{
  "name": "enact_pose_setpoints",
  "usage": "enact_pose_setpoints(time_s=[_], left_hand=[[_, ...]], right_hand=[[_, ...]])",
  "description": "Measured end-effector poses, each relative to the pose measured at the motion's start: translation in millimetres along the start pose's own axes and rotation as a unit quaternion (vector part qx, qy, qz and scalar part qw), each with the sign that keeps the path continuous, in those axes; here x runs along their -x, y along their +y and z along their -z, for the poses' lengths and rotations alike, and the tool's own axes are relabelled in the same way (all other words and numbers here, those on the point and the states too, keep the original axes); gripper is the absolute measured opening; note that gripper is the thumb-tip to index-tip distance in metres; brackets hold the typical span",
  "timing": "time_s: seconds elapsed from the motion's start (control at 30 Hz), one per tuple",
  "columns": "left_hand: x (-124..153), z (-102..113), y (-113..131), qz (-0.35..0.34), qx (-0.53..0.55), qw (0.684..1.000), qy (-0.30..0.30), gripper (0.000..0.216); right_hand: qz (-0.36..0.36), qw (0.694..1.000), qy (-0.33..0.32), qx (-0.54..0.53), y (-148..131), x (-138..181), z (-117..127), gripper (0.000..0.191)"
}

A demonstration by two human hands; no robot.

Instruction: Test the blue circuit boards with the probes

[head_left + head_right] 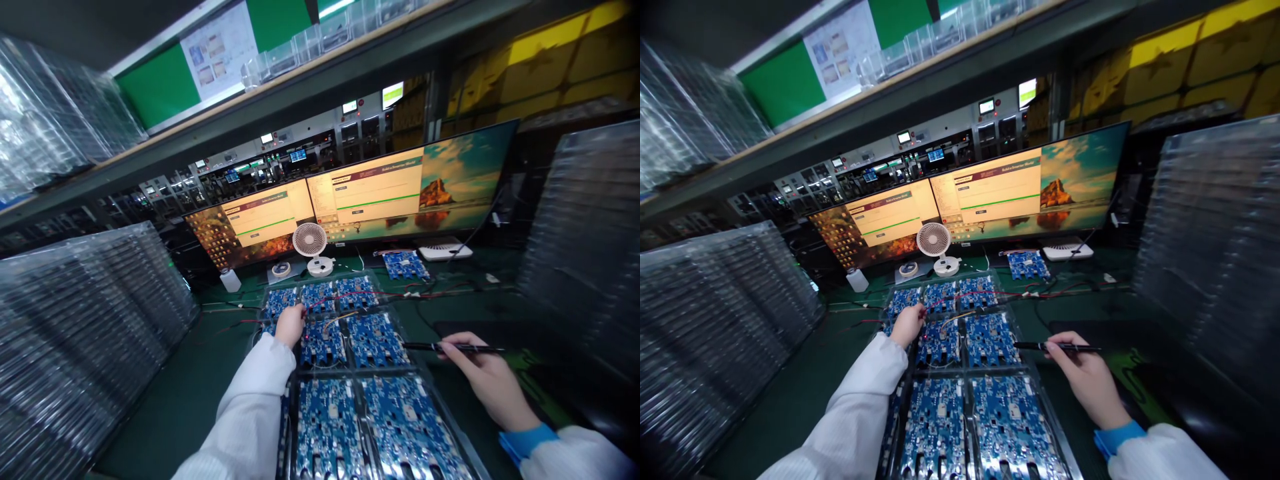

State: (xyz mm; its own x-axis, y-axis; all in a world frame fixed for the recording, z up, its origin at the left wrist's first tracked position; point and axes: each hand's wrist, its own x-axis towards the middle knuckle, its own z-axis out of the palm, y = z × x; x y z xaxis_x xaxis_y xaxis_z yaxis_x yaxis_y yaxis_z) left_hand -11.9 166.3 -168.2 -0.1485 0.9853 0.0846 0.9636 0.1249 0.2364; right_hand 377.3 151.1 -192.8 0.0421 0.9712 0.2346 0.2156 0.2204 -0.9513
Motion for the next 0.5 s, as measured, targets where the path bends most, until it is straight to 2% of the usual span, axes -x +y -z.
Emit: enact_pose_setpoints(time_s=[0.33,0.5], left_hand=[[8,1,9,0.037,0.010,0.999,0.003,0.022],[13,7,16,0.040,0.034,0.999,0.013,0.035]], right_hand=[[-0.001,1.000,-0.004,0.006,-2,0,1,0.044],[0.009,1.000,0.003,0.014,-2,-2,2,0.043]])
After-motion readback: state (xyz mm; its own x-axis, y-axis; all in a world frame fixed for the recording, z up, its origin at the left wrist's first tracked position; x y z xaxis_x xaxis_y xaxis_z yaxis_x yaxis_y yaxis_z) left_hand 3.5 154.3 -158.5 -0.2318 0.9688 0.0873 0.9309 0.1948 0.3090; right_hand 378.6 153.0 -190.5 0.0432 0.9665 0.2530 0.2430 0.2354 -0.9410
